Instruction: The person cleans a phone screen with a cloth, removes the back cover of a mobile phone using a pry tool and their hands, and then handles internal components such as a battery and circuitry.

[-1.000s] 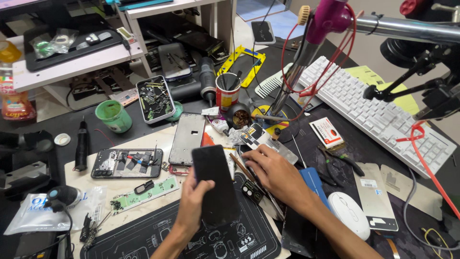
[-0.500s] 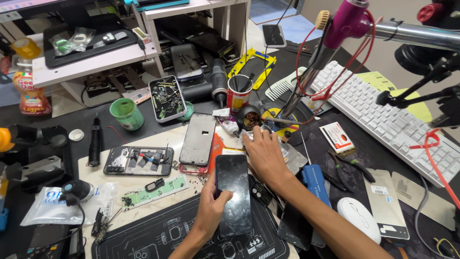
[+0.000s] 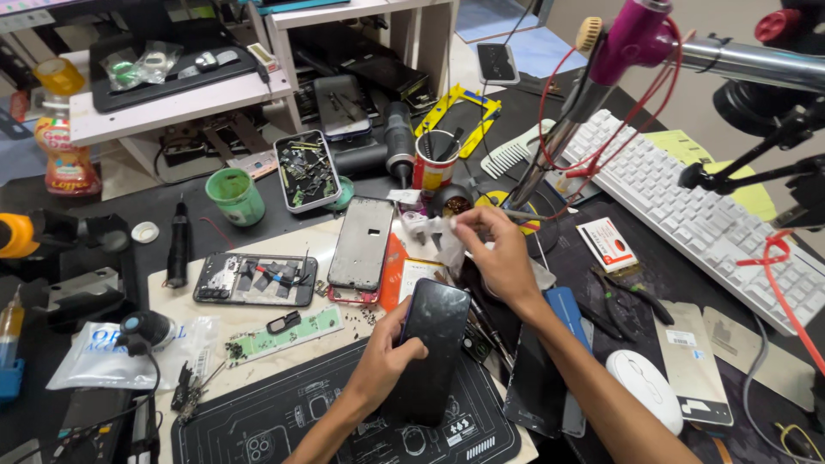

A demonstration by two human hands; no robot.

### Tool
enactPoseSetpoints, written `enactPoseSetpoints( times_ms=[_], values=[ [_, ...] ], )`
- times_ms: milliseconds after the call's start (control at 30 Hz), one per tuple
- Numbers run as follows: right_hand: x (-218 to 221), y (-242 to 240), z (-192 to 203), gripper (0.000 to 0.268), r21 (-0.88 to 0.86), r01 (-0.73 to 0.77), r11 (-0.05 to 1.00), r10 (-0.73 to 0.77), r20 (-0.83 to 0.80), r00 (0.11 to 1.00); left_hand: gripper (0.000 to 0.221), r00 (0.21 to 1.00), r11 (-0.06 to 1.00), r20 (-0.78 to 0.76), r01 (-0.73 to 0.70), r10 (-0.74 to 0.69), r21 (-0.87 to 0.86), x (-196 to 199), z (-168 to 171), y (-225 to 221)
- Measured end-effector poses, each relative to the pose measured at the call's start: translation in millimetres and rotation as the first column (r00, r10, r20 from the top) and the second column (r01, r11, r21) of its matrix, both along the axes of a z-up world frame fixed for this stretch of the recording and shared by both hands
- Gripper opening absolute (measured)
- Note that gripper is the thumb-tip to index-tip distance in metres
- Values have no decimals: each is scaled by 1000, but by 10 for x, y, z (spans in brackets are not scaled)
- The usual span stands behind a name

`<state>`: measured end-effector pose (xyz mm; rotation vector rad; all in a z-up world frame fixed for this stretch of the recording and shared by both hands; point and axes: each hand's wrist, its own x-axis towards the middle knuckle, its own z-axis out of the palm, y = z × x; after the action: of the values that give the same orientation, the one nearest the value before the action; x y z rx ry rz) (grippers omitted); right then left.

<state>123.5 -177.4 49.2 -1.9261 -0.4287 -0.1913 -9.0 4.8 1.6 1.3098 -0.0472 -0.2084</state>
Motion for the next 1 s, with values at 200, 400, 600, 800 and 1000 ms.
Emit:
enactPoseSetpoints(
  times_ms=[200,400,600,800,1000],
  values=[
    [-106,-282,-5,16,607,-20,795,307,-372,876,76,978,978,14,206,-206,21,103,-49,120],
    [-494,-645,54,23,355,-10,935,172,-427,888,80,933,898,-185,349,-307,267,111,-31,142],
    [-826,-866,193,29,127,-157,979,184,-242,953,76,896,888,-79,444,-437,117,118,85,-44],
    [-1162,-1111,253,38,252,-61,966,141,-314,939,83,884,934,-304,331,-356,-132,163,101,-383],
    [-1550,-1624,228,34,196,196,961,-111,-374,921,81,843,872,-247,423,-478,-244,142,207,-934]
  ],
)
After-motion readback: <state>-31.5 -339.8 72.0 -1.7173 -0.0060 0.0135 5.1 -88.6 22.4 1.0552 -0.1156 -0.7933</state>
